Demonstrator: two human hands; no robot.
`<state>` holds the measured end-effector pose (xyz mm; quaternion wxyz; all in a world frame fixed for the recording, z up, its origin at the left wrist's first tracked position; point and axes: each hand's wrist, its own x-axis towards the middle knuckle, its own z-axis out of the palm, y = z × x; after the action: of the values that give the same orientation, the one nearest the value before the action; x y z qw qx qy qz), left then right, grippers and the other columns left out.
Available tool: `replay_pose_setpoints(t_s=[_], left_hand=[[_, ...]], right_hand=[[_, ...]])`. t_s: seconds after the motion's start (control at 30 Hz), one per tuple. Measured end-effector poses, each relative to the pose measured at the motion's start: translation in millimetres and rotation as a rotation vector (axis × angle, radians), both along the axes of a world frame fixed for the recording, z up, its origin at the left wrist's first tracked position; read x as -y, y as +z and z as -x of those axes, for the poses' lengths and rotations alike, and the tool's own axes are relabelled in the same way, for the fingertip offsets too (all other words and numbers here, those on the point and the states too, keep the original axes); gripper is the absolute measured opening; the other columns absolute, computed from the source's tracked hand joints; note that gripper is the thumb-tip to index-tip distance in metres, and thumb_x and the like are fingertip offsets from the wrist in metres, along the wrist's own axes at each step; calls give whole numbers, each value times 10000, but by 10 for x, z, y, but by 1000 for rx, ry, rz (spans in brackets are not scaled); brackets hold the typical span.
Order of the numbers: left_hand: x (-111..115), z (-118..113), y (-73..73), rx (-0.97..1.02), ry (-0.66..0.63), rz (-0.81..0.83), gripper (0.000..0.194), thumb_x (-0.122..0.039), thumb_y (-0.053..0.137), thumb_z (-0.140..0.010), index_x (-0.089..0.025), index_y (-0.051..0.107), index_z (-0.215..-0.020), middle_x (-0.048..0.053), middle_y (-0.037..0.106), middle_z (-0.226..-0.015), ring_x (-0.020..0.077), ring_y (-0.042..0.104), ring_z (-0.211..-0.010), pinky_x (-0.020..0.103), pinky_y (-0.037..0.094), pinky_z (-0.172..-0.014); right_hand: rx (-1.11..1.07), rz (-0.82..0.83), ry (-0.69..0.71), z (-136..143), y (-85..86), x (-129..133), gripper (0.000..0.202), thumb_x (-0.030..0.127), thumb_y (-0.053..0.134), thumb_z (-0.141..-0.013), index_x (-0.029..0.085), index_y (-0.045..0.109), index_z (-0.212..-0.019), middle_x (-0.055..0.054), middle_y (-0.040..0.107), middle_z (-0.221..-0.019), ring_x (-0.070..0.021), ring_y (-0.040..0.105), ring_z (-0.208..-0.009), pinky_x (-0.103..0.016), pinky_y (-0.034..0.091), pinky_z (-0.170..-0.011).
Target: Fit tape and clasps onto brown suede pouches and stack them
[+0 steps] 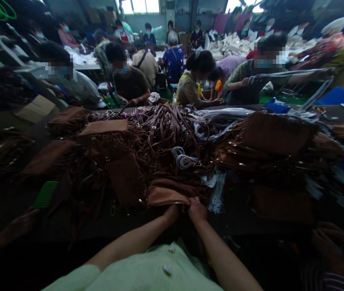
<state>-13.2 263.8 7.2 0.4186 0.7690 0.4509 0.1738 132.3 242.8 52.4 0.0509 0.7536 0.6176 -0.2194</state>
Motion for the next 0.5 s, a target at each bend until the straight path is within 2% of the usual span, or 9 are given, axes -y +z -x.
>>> replay_pose_setpoints(t_s=[0.1, 0.23, 0.37, 0.5], left_hand=[[73, 41, -38, -43, -106, -80, 220, -108, 424, -896, -137, 630, -966, 87, 641, -974, 174, 578, -885, 335, 481, -841], [82, 170, 60, -136, -334, -339, 201, -166, 430, -906, -150, 618, -976, 77, 618, -1004, 194, 545, -959, 339, 434, -890], [58, 192, 251, -207, -401, -536, 217, -211, 392, -935, -178, 587, -1025, 72, 601, -1055, 195, 507, -1024, 349, 393, -936], [17, 73, 381, -271, -364, -518, 225, -204, 407, -925, -172, 554, -1092, 88, 571, -1099, 201, 495, -1049, 341, 387, -954]], right_hand=[[48, -7, 32, 12, -61, -9, 343, 198, 292, -909, 261, 604, -1038, -50, 538, -1046, -128, 620, -749, -226, 380, -587], [203, -8, 127, 74, -146, -49, 329, 140, 277, -907, 217, 565, -1045, -84, 516, -1064, -125, 630, -720, -211, 397, -566], [274, -68, 252, 96, -241, -68, 297, 112, 318, -890, 206, 541, -1062, -104, 516, -1075, -154, 635, -776, -213, 423, -575], [180, -66, 301, 3, -218, -63, 280, 110, 387, -864, 203, 555, -1067, -97, 526, -1085, -150, 615, -832, -216, 439, -648]])
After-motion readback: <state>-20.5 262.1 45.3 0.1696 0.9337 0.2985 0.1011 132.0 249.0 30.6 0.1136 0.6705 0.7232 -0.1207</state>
